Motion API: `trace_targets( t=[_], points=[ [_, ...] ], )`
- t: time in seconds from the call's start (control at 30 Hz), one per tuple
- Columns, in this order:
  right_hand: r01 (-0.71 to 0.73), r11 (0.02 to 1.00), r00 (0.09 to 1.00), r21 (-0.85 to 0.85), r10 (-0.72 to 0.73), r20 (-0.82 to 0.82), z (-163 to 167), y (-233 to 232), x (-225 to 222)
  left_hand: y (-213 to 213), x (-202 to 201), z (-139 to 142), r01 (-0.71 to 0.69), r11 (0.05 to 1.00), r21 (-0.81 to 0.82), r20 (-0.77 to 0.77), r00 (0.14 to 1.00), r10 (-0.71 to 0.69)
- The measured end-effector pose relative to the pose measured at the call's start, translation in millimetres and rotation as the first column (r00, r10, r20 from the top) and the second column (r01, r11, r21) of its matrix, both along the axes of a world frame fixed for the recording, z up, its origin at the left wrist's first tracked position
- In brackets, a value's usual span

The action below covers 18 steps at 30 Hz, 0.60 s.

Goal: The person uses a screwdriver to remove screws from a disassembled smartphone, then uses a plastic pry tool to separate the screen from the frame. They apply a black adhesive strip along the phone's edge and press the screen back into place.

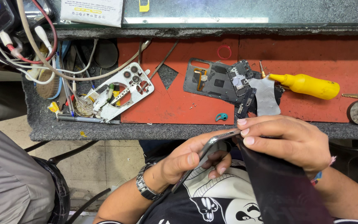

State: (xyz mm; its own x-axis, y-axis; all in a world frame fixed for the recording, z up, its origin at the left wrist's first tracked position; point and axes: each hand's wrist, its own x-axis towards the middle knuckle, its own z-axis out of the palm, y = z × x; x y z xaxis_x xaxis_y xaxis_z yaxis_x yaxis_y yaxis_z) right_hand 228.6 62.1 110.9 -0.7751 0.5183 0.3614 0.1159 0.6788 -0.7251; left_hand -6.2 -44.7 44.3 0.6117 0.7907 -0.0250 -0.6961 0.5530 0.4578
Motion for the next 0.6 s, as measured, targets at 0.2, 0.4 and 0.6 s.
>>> trace_targets(
  t=[0.2, 0.4, 0.6],
  points=[
    [0.023, 0.996, 1.000, 0.091, -0.022, -0.010, 9.6, -7.0, -10.9, -5.7, 2.8, -3.7, -0.021, 0.997, 0.075, -0.058, 0.998, 0.025],
    [0.003, 0.997, 1.000, 0.079, -0.001, -0.014, 9.8, -5.5, -11.6, -9.4, 4.3, -8.2, -0.024, 0.992, 0.124, -0.086, 0.996, 0.034],
    [0.000, 0.998, 0.999, 0.068, 0.003, -0.047, 6.9, -7.0, -13.1, -12.0, 7.0, -10.2, -0.033, 0.989, 0.146, -0.116, 0.992, 0.050]
  ],
)
